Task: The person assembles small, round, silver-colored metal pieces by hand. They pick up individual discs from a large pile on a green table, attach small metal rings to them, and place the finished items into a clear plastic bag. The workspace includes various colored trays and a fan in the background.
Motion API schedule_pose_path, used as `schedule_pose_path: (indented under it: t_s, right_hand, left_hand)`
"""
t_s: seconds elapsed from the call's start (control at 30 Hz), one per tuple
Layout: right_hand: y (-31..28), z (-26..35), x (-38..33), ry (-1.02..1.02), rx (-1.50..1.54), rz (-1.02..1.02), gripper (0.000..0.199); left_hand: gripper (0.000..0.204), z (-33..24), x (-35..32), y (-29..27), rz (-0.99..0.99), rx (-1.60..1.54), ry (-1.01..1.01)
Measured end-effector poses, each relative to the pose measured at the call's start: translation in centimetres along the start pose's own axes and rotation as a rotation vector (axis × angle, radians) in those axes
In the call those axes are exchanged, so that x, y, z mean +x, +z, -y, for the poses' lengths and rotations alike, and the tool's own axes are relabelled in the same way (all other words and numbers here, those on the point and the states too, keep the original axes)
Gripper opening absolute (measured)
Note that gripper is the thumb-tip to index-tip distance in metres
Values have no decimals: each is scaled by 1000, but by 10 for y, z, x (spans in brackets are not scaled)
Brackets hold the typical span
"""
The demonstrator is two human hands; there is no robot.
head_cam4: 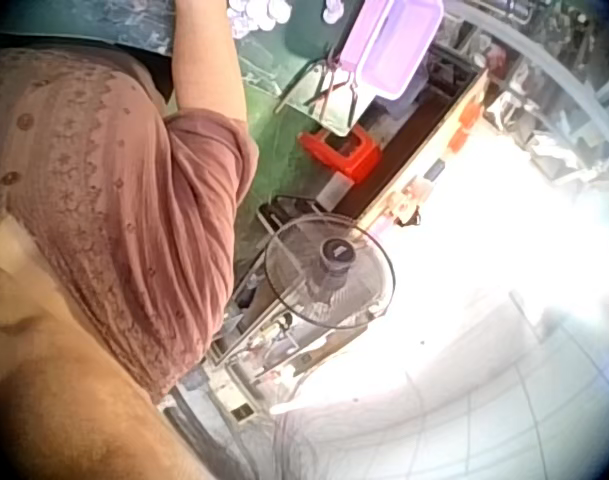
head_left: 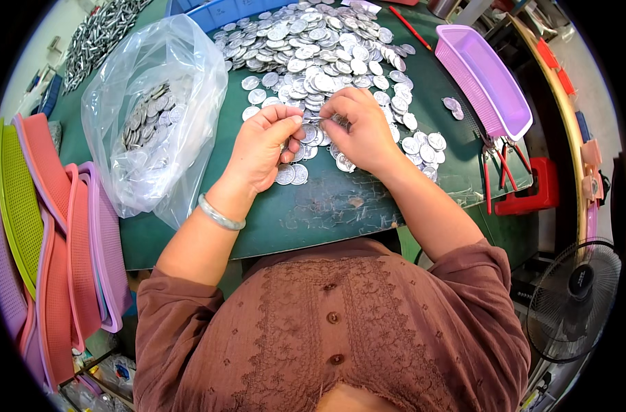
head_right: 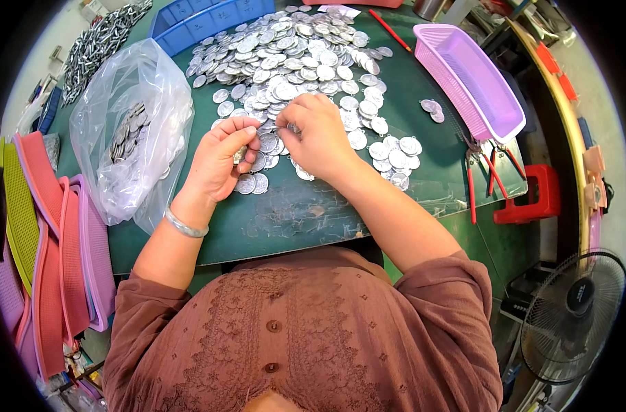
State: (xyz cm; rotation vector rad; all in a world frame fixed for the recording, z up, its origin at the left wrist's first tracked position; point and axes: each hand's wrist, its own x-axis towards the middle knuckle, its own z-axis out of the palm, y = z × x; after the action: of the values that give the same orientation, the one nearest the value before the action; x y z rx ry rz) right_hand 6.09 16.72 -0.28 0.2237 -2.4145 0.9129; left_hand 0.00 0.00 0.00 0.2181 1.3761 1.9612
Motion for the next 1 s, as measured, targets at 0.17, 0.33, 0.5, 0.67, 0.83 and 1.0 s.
schedule_pose_path:
  t_s: [0.17, 0.33, 0.5, 0.67, 0.83, 1.0]
  right_hand:
    - [-5, 11, 1, -97, 28, -31, 13]
    - [-6, 12, -2, -98, 79, -23, 19]
    - [-9, 11, -8, 301, 477, 94, 20]
    - [-8, 10, -8, 298, 678, 119, 18]
    - [-12, 16, -6, 245, 561, 229, 21]
    - [-9, 20, -7, 394, 730, 165, 16]
  left_hand:
    - [13, -5, -7, 7, -35, -13, -45]
    - [17, -2, -4, 3, 11, -30, -8]
    - [20, -2, -6, 8, 7, 44, 100]
    - [16, -1, -7, 13, -18, 71, 145]
    - [7, 3, -9, 12, 64, -37, 15]
    - [18, 3, -10, 12, 117, -124, -59]
